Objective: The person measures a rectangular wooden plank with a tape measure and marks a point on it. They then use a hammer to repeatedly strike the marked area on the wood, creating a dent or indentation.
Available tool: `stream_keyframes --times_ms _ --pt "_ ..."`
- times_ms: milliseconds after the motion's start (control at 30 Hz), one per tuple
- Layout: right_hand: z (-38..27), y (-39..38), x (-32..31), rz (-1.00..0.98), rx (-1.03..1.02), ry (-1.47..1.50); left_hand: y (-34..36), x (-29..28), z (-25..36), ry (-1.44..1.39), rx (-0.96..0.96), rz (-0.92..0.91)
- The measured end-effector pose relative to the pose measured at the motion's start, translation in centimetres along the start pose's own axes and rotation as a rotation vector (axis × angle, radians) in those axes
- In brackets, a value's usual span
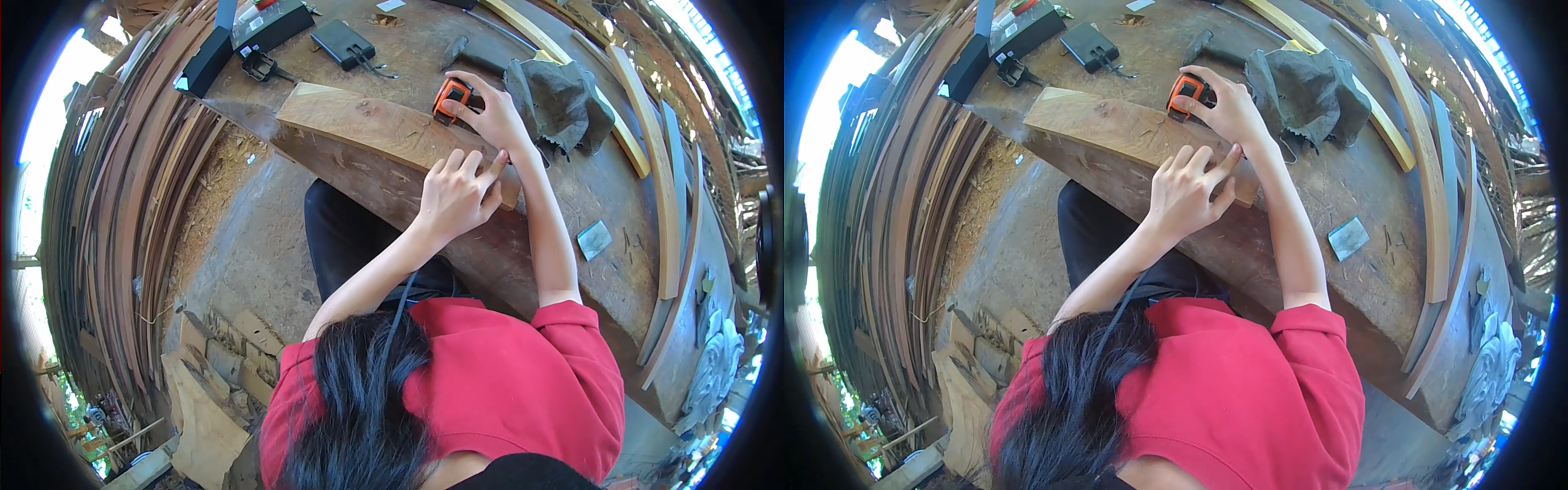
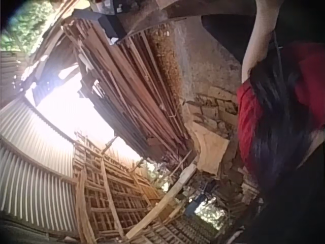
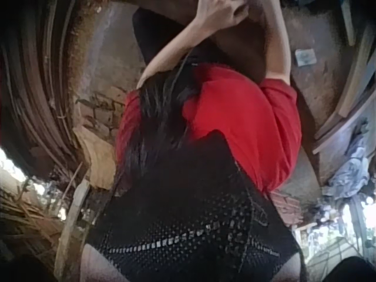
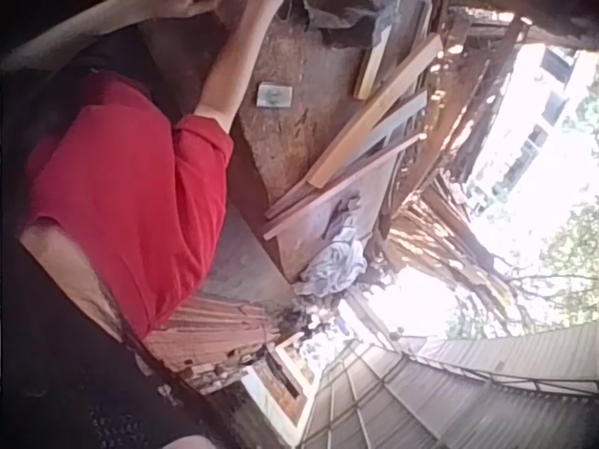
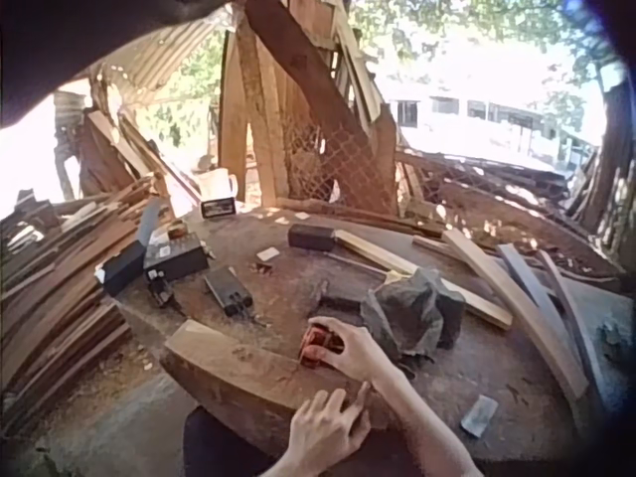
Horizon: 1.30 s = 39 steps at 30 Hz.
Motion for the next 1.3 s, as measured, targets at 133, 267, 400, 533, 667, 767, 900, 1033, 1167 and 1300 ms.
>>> stream_keyframes --times_ms 133,267,400,533,667,767,900,1033,1167,1300 --pt "-0.2 -0.1 -0.1 0.01 -0.008 0.015 -0.3 -0.8 -0.4 0.006 0.009 0.069" --pt "-0.1 -0.2 -0.4 0.022 0.055 0.035 -1.0 -2.5 -2.3 -0.072 -0.052 0.214" --pt "0.1 -0.3 -0.8 0.049 0.101 0.043 -1.3 -3.2 -5.0 -0.076 -0.19 0.227" --pt "-0.4 -0.5 -1.7 0.107 0.049 0.239 -1.8 -3.5 -7.8 -0.111 -0.39 0.214" --pt "-1.7 -0.7 -1.5 0.023 -0.037 0.367 -1.3 -2.8 -9.0 -0.211 -0.48 0.229" --pt "-1.8 -0.9 -1.2 -0.023 -0.026 0.399 -1.9 -0.9 -10.3 -0.53 -0.648 0.288" --pt "-2.6 -1.0 -1.8 0.065 -0.143 0.244 -1.9 -1.8 -9.4 -0.6 -0.602 0.352" --pt "-1.9 -0.8 -3.5 0.224 -0.152 0.036 -3.2 -1.9 -8.2 -0.82 -0.701 0.351" --pt "-1.2 -0.9 -4.9 0.308 -0.156 -0.018 -7.7 -0.4 -9.7 -0.939 -0.852 0.349" --pt "-2.1 -1.1 -3.5 0.252 -0.207 -0.039 -9.0 0.7 -10.3 -0.843 -0.879 0.266"
Point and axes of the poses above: each hand's wrist, its own y-axis towards the middle knuckle, its own x-axis out of the palm, z = x × y, the point moved 9 cm from there along y, towards the middle knuckle, and after that the axes turned 10 degrees about x, right-handed, at the moved point
